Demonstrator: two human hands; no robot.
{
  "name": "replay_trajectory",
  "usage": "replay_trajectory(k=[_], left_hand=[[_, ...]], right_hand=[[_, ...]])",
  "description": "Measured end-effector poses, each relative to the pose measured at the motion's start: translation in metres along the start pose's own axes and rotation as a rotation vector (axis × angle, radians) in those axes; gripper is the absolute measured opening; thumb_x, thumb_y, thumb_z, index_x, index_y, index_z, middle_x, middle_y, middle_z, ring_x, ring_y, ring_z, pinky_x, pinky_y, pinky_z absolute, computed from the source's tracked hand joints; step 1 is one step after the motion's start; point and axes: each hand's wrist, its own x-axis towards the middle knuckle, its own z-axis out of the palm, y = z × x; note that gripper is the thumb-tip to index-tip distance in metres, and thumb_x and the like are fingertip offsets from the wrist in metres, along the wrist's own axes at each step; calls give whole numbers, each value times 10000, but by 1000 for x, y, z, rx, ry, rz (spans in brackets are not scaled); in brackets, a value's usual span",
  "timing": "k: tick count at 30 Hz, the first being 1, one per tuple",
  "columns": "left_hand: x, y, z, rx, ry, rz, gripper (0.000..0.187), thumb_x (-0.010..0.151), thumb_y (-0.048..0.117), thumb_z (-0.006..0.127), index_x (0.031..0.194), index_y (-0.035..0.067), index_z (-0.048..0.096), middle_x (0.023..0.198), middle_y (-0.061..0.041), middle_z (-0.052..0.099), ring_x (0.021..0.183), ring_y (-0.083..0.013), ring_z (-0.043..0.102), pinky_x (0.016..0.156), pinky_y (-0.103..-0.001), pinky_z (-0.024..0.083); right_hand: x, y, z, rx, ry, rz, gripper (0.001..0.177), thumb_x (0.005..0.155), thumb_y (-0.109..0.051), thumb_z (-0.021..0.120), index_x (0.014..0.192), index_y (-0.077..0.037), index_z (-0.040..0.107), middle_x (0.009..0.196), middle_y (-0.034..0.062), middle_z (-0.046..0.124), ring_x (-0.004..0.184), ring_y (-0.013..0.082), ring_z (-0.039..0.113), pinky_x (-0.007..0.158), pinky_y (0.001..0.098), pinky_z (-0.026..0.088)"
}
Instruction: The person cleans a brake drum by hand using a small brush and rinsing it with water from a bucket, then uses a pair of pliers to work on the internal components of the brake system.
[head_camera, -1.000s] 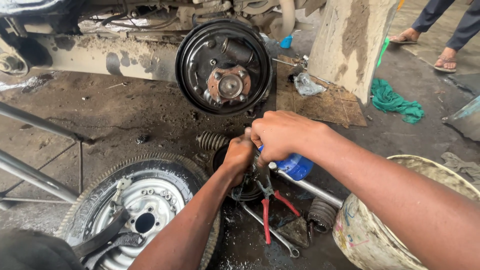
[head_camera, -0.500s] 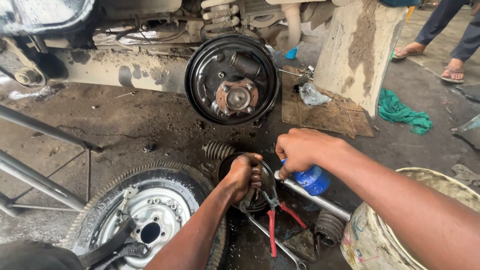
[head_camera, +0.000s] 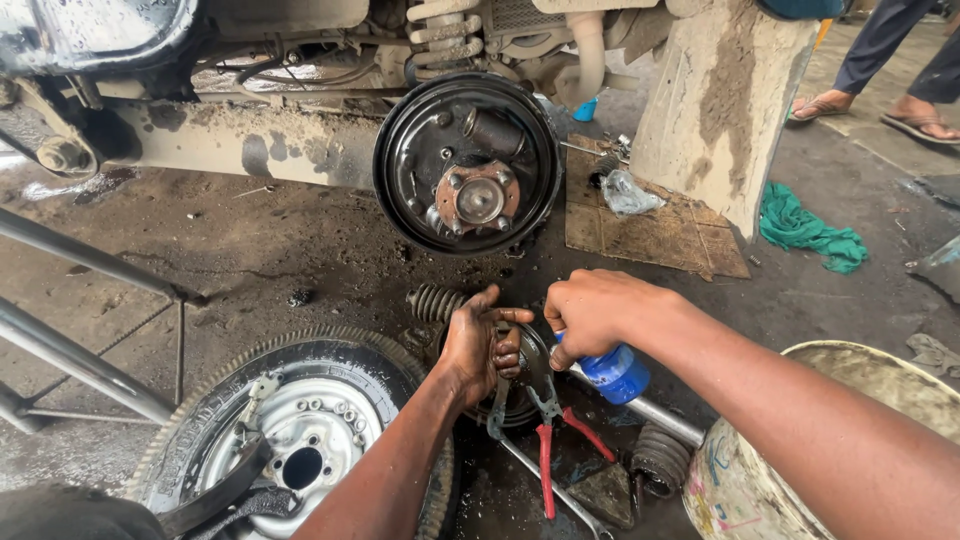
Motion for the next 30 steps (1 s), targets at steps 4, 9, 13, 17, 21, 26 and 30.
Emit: replay_trajectory(k=[4,9,13,17,21,26,30], left_hand=[[12,-7,-10,35,-24,42,244,983,239,441,1111,56,541,660,3,408,537,-114,310,510,-302,295],[38,-26,-15,469,203,92,262,929,117,457,1166,77,561,740,-16,554,571,-123,464,516,-320,404],[65,-44,-16,479,124,268,316,912,159,566,1114,-59,673,801,-79,685,616,-120,559,516,-292,450],[81,-45,-18,326,-6,289,378,868,240,727,1073,-76,690,863,-89,714,705,-135,661,551,-299,513],[85,-33,-31,391,-94,317,372,877,242,739,1151,-5,685,885,-74,670,690,-136,578,533,-312,426],[76,-35,-25,632,113,568,372,946,256,608,1175,-34,647,947,-52,720,829,-108,639,724,-279,525],[62,-12,-22,608,145,288,398,1022,307,489,1184,-29,625,883,-117,677,756,-199,602,671,-367,486]], right_hand=[[-2,-1,-1,4,0,-3,412,713,-469,854,843,-93,748,856,113,762,859,290,740,773,443,568],[-1,-11,-7,1,73,-96,163,716,-231,757,759,-74,745,786,163,739,775,288,745,744,416,571],[2,-34,-19,-112,2,-134,232,682,-205,740,826,-26,778,842,202,762,847,317,761,783,422,585],[6,-48,-23,-240,35,-128,300,651,-182,766,915,-41,790,960,209,756,976,347,740,853,439,585],[14,-47,-28,-251,144,-146,271,676,-184,750,907,-48,790,969,206,754,980,354,737,853,454,589],[7,-35,-29,-197,196,-144,200,715,-238,755,861,-120,823,891,157,762,910,340,734,798,460,582],[5,-21,-26,-77,134,-147,322,695,-434,857,857,-163,793,818,112,752,832,312,731,765,460,561]])
